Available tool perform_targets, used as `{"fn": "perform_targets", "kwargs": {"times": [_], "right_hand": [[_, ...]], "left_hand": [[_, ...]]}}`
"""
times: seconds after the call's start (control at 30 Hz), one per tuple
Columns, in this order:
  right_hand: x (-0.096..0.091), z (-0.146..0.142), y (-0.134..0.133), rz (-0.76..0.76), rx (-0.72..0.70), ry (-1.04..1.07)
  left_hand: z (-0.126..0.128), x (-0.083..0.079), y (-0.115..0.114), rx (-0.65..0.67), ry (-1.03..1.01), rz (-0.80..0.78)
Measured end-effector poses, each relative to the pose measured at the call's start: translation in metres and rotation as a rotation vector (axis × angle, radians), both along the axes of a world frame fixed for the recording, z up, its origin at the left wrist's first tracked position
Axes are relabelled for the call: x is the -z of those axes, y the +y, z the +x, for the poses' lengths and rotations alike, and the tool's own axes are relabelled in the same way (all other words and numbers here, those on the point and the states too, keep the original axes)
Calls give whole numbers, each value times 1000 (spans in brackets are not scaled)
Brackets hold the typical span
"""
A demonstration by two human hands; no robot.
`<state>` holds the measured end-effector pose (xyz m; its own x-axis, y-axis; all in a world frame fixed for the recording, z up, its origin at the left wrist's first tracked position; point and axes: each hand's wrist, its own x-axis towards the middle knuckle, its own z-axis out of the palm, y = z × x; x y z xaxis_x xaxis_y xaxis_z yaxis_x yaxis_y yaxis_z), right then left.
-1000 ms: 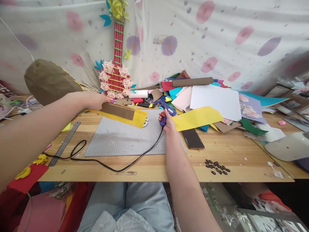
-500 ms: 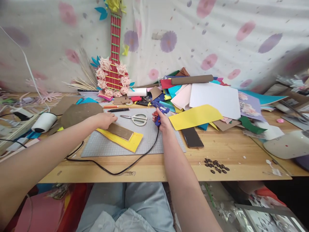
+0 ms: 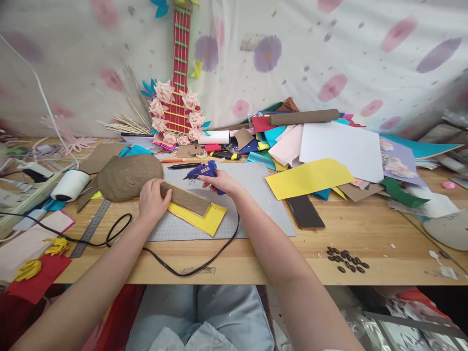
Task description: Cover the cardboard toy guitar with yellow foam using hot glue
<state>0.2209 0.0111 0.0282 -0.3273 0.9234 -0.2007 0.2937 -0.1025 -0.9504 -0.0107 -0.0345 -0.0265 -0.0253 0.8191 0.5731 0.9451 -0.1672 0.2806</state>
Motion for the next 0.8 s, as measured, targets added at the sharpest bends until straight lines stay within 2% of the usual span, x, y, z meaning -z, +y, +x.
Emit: {"fn": "perform_targets", "kwargs": {"times": [0.17, 0.33, 0.57, 0.8], "right_hand": [[-6, -33, 16, 109, -118, -241], [-11, -56, 23, 230, -168, -448], [-9, -62, 31, 254, -200, -478], [-5, -62, 35, 248, -221, -455]], "left_hand": [[-10, -5, 2, -147, -95, 65], [-25, -5, 6, -247, -253, 105], [-34, -5, 13, -376, -363, 88], [-30, -11, 11, -368, -356, 17]]}}
